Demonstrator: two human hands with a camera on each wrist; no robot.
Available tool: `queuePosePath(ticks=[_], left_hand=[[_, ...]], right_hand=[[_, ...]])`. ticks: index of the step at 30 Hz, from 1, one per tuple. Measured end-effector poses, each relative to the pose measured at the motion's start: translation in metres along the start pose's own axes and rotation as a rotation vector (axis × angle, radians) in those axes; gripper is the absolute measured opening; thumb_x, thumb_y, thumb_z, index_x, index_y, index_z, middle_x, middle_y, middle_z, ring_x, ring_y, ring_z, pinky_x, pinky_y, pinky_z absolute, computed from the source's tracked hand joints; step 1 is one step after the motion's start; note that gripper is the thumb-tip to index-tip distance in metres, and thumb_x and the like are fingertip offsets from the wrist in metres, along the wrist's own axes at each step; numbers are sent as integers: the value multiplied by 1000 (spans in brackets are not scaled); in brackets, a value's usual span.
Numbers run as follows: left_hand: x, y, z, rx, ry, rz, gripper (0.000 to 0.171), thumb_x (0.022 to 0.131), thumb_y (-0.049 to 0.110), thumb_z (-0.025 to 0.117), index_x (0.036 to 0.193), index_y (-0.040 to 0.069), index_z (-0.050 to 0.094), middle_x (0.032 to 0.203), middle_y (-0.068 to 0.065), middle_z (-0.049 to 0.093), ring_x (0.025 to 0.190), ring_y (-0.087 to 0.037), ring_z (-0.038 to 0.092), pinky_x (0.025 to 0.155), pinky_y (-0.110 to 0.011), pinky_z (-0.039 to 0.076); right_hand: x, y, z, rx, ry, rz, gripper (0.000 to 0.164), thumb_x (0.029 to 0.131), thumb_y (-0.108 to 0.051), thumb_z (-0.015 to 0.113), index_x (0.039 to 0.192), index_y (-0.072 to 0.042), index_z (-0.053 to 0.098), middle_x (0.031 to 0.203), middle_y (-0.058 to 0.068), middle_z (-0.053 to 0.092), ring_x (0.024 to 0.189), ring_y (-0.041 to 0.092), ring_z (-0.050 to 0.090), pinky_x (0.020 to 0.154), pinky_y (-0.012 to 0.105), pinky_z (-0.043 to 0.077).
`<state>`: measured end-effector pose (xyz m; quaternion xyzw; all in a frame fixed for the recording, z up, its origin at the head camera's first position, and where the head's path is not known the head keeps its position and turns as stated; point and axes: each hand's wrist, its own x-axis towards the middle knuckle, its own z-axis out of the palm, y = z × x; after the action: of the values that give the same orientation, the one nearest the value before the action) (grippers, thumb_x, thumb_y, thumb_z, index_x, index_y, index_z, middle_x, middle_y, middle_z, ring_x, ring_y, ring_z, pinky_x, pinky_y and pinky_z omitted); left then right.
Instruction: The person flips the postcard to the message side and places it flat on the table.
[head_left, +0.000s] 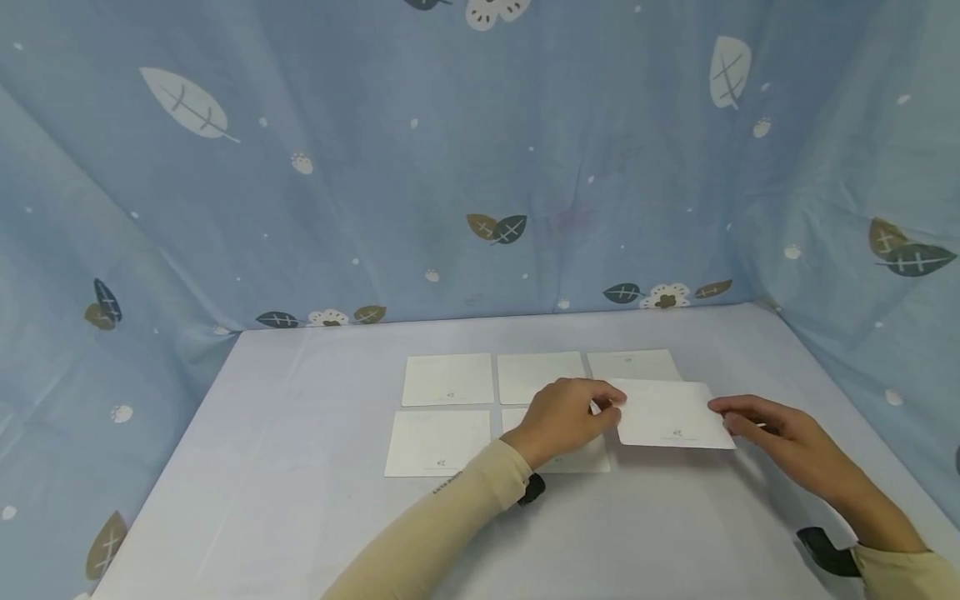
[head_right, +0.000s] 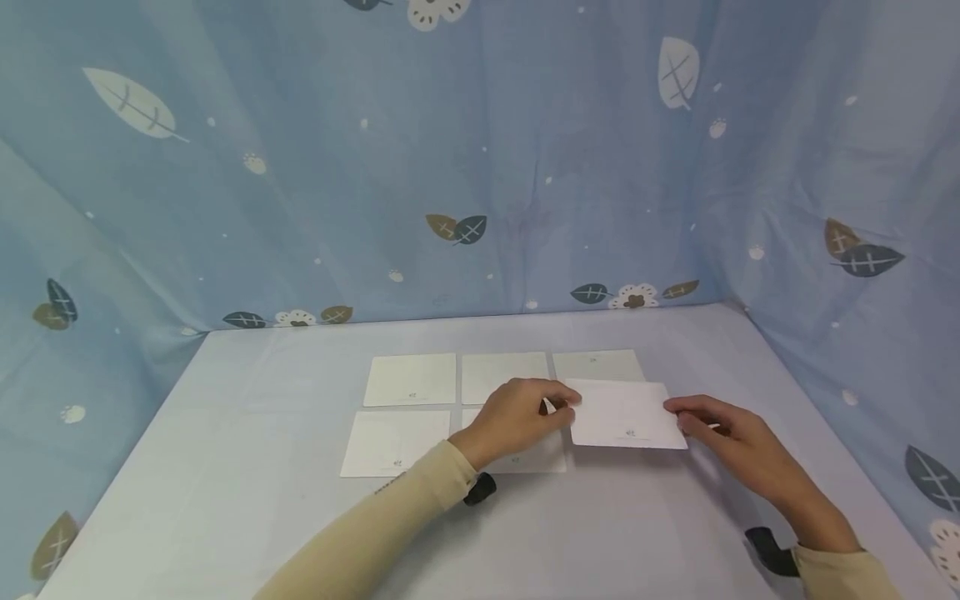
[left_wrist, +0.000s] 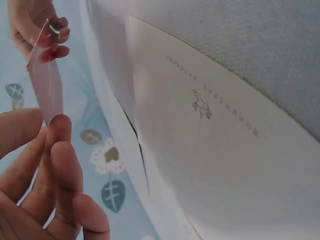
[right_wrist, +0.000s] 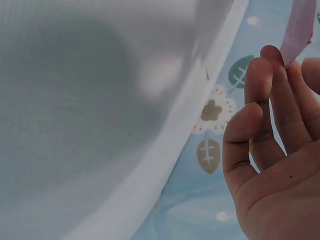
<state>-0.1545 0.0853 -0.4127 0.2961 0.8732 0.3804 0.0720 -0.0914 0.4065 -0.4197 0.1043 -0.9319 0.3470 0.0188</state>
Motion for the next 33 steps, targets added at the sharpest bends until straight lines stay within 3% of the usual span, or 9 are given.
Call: queuePosePath(ticks=[2,5,8,18,25,33], left_hand=[[0,1,1,65,-1,18,20,98,26,67,116,28,76,91,22,69,70,7,54,58,-16,43],[0,2,3,158,0,40,19,95,26,71,113,27,77,91,20,71,70,8,54,59,-15,41],[1,3,6,234,-8,40,18,93,27,74,110,27,78,88,20,71,72,8,54,63,-14,40],[1,3,17,327,-25,14,19,89,30,79,108,28,79,86,21,71,79,5,58,74,-17,42],[5,4,25,410,-35,18,20,88,31,79,108,31,80,79,25,69,77,6,58,70,-17,40],[7,6,32,434,-68,5,22,88,33,79,110,30,80,82,25,70,78,7,58,69,-18,39]], right_hand=[[-2,0,1,-21,12,1,28,103,-23,62,130,-17,68,127,-11,63,105,-14,52,75,19,49],[-3,0,4,-64,30,9,29,100,-23,67,128,-18,68,123,-12,64,97,-9,56,71,23,50],[-3,1,8,-104,37,-2,31,96,-19,72,127,-17,68,119,0,68,92,-5,58,69,24,50],[0,0,18,-174,17,-24,35,91,-14,77,124,-15,68,111,2,71,86,-2,59,64,25,49],[2,-6,22,-249,-54,32,40,86,-12,80,124,-10,66,108,6,71,83,14,64,62,27,51],[4,-9,21,-283,-86,80,42,88,-17,80,126,-7,65,105,4,70,81,15,63,60,30,49]])
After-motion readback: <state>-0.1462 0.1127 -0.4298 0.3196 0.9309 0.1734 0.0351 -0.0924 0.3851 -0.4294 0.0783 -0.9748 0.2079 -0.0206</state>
